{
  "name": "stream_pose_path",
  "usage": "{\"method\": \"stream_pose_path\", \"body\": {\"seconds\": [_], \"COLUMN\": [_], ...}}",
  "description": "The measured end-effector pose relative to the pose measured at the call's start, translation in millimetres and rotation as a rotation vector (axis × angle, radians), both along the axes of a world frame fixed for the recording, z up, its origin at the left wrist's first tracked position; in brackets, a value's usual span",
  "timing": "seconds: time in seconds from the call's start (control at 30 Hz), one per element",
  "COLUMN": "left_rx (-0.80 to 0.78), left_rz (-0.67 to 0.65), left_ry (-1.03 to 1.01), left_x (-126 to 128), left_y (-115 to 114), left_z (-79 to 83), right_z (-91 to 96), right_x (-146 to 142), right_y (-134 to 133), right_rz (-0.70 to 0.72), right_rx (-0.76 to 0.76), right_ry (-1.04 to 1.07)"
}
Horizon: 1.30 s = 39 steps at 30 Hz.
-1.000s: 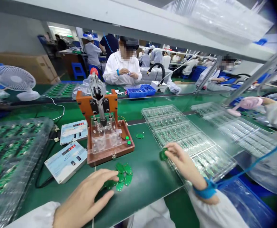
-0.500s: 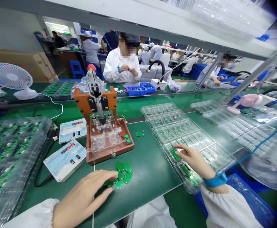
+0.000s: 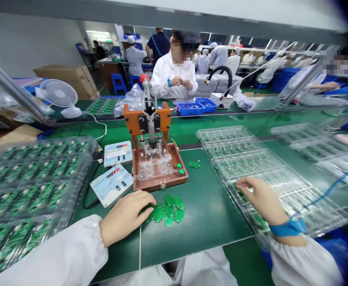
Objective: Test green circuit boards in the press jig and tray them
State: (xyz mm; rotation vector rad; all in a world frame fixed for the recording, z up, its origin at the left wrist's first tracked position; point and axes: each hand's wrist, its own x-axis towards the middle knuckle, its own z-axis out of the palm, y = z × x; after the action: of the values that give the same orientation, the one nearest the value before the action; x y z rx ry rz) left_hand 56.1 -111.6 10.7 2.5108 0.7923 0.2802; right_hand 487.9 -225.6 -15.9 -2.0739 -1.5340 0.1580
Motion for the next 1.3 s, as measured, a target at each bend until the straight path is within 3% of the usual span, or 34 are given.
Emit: {"method": "stream_pose_path", "body": {"seconds": [0.07,0.13,0.23,0.33,0.6,0.87,1.07,1.2,1.3], "left_rx": [-0.002,-0.005,-0.032,-0.062,0.019,-0.033,-0.039,-0.046,-0.066], "left_rz": [0.008,0.0,-0.01,-0.033,-0.055,-0.085,-0.075,-0.079,-0.039], "left_ry": [0.074,0.147,0.244,0.299,0.422,0.407,0.357,0.316,0.229], "left_x": [-1.0,-2.9,-7.7,-11.3,-2.4,-5.9,-6.6,-6.5,-9.1], "left_y": [1.7,3.9,8.4,10.2,-4.2,-1.2,-2.1,-3.0,-0.2], "left_z": [2.0,5.4,12.0,15.8,9.9,11.6,19.2,35.4,46.5], "right_z": [3.7,7.1,7.8,1.2,-12.0,-12.1,19.8,42.6,42.2], "right_x": [-23.0,-55.1,-103.2,-130.8,-135.8,-136.9,-130.2,-137.0,-148.6], "right_y": [-2.2,-2.4,3.8,16.9,46.6,52.4,62.7,99.3,132.2], "right_rz": [0.045,0.192,0.515,0.682,0.777,0.809,0.798,0.771,0.786], "right_rx": [0.056,0.069,-0.051,-0.15,-0.245,-0.246,-0.104,0.059,0.107], "right_ry": [-0.002,0.051,0.17,0.233,0.266,0.3,0.34,0.235,0.168]}}
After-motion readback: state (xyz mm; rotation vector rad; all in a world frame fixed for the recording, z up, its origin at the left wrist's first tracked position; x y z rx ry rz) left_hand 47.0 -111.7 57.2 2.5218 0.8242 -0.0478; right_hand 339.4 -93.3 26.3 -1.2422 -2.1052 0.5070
